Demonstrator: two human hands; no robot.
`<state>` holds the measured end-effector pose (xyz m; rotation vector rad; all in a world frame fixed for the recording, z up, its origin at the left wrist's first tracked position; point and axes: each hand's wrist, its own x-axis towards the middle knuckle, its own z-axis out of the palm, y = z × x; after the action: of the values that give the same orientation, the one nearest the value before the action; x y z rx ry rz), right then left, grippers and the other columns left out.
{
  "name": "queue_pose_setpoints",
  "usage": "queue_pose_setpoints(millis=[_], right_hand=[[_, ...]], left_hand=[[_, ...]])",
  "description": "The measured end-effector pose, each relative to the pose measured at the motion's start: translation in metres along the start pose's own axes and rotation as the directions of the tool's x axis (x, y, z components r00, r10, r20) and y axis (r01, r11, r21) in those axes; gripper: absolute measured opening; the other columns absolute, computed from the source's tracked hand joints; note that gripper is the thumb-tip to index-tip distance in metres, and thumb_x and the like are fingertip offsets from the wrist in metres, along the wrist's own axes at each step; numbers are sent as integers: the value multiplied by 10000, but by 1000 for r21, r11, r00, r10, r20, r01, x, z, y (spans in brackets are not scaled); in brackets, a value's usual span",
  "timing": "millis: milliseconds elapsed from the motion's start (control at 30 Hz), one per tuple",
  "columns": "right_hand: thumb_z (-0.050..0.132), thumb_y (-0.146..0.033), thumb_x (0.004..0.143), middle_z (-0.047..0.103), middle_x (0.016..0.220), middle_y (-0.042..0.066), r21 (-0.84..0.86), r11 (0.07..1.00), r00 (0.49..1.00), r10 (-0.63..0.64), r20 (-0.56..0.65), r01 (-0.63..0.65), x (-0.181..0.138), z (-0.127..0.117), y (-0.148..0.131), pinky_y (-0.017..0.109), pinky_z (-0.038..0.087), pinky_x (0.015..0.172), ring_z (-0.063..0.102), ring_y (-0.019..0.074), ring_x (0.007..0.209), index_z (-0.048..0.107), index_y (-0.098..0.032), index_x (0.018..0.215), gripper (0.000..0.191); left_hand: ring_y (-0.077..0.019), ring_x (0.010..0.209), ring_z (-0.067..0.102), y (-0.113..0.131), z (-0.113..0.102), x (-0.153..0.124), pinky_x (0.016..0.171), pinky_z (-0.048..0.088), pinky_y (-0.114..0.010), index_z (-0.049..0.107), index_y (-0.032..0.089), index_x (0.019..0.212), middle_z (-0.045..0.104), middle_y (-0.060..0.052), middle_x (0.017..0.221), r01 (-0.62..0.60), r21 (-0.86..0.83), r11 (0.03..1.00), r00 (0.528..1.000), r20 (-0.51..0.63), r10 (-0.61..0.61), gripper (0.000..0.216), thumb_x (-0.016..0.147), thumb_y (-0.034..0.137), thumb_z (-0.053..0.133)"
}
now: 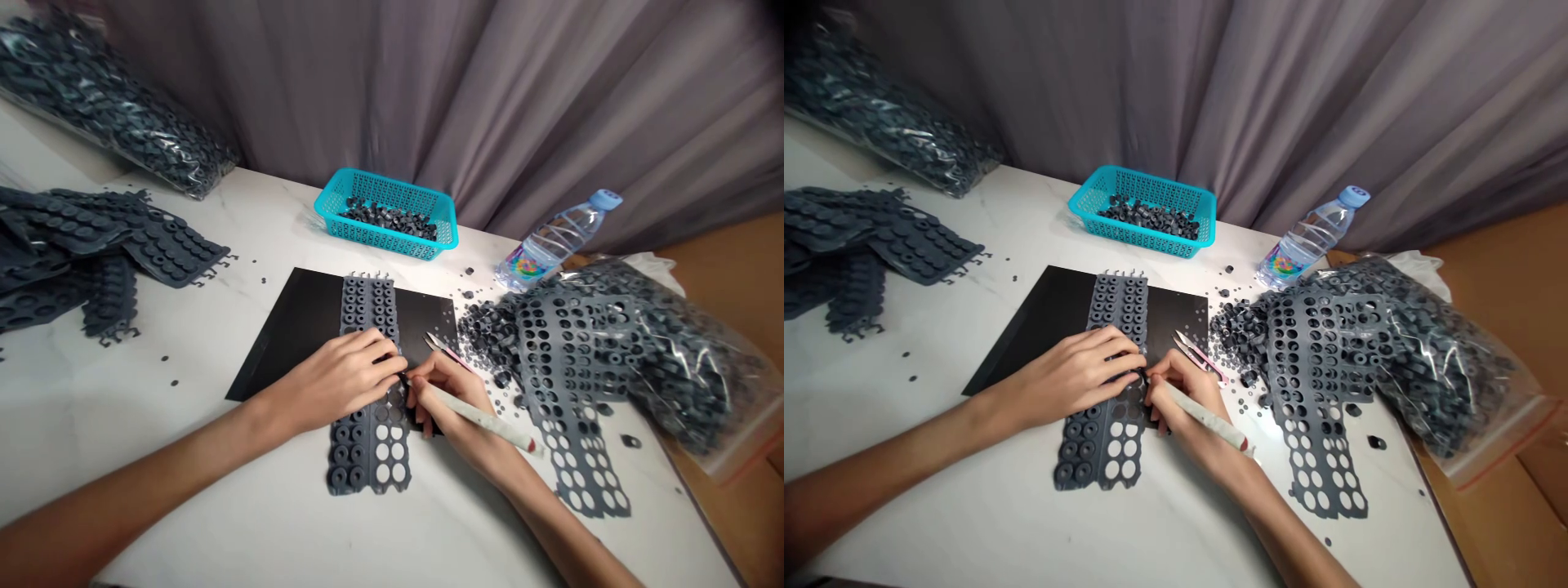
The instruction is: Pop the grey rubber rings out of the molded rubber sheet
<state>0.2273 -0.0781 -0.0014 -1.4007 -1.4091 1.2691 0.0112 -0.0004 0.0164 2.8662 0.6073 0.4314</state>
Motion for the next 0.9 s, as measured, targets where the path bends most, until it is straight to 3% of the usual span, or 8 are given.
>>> queue_pose_setpoints(millis=[100, 167, 267, 333, 433, 533, 733, 900], right_hand=[[589, -291, 996, 621, 692, -29, -65, 998, 1000, -4, -6, 4, -1, 0, -3, 199, 457, 460, 583, 109, 531, 562, -211, 874, 149], [587, -259, 982, 590, 643, -46, -113, 994, 1000, -9, -13, 7, -2, 1, -5, 193, 419, 451, 544, 100, 504, 552, -214, 857, 137], [602, -230, 960, 567, 608, -58, -159, 987, 1000, -11, -21, 8, -2, 2, -6, 188, 399, 451, 522, 96, 497, 548, -215, 835, 137], [618, -236, 953, 587, 635, -52, -111, 994, 1000, 5, -19, -7, -2, 2, -6, 186, 421, 456, 542, 101, 514, 554, -215, 844, 128], [620, -284, 971, 640, 714, -28, 73, 997, 999, 34, 19, -36, 0, -1, -7, 204, 485, 460, 593, 117, 541, 562, -214, 892, 120], [621, -342, 995, 679, 766, -4, 177, 984, 999, 17, 49, -25, 3, -6, -6, 233, 541, 493, 625, 119, 543, 576, -203, 927, 162], [657, -329, 977, 686, 762, 0, 141, 990, 999, 14, 39, -19, 7, -13, -6, 226, 545, 521, 629, 108, 546, 600, -192, 896, 169], [625, -235, 940, 691, 747, -11, 138, 988, 993, 53, 108, -68, 8, -11, -8, 219, 545, 511, 634, 114, 550, 616, -197, 969, 48]], left_hand=[[-266, 1050, 627, 2, 1, 1, 873, 526, -397, 637, 143, 1139, 684, -84, 1138, -63, 174, 983, 998, 38, 57, 176, 1042, 79, 505], [-255, 1006, 636, -1, 6, 2, 861, 523, -386, 642, 133, 1114, 696, -88, 1097, -104, 202, 974, 995, 14, 104, 201, 1034, 41, 482], [-236, 991, 651, -8, 14, 2, 905, 520, -382, 654, 133, 1083, 708, -88, 1057, -124, 81, 989, 986, -106, 132, 201, 1079, 117, 454], [-224, 1005, 653, -10, 15, 2, 928, 517, -378, 657, 139, 1079, 706, -77, 1063, -58, -68, 996, 989, -139, 48, 197, 1095, 165, 462], [-219, 1042, 638, -10, 11, 1, 948, 511, -378, 654, 151, 1098, 699, -65, 1103, 34, -210, 977, 996, -76, -51, 194, 1101, 177, 462], [-230, 1129, 611, -10, 5, -2, 1003, 490, -394, 646, 169, 1175, 688, -68, 1175, 25, -254, 967, 999, -27, -33, 208, 1106, 183, 450], [-212, 1154, 591, -13, 3, -5, 1041, 462, -379, 631, 182, 1231, 675, -63, 1203, 26, -350, 937, 1000, 2, -28, 213, 1103, 169, 462], [-214, 1134, 600, -9, 3, -3, 1011, 471, -370, 632, 184, 1203, 677, -53, 1163, 113, -387, 915, 992, -2, -124, 154, 1077, 209, 547]])
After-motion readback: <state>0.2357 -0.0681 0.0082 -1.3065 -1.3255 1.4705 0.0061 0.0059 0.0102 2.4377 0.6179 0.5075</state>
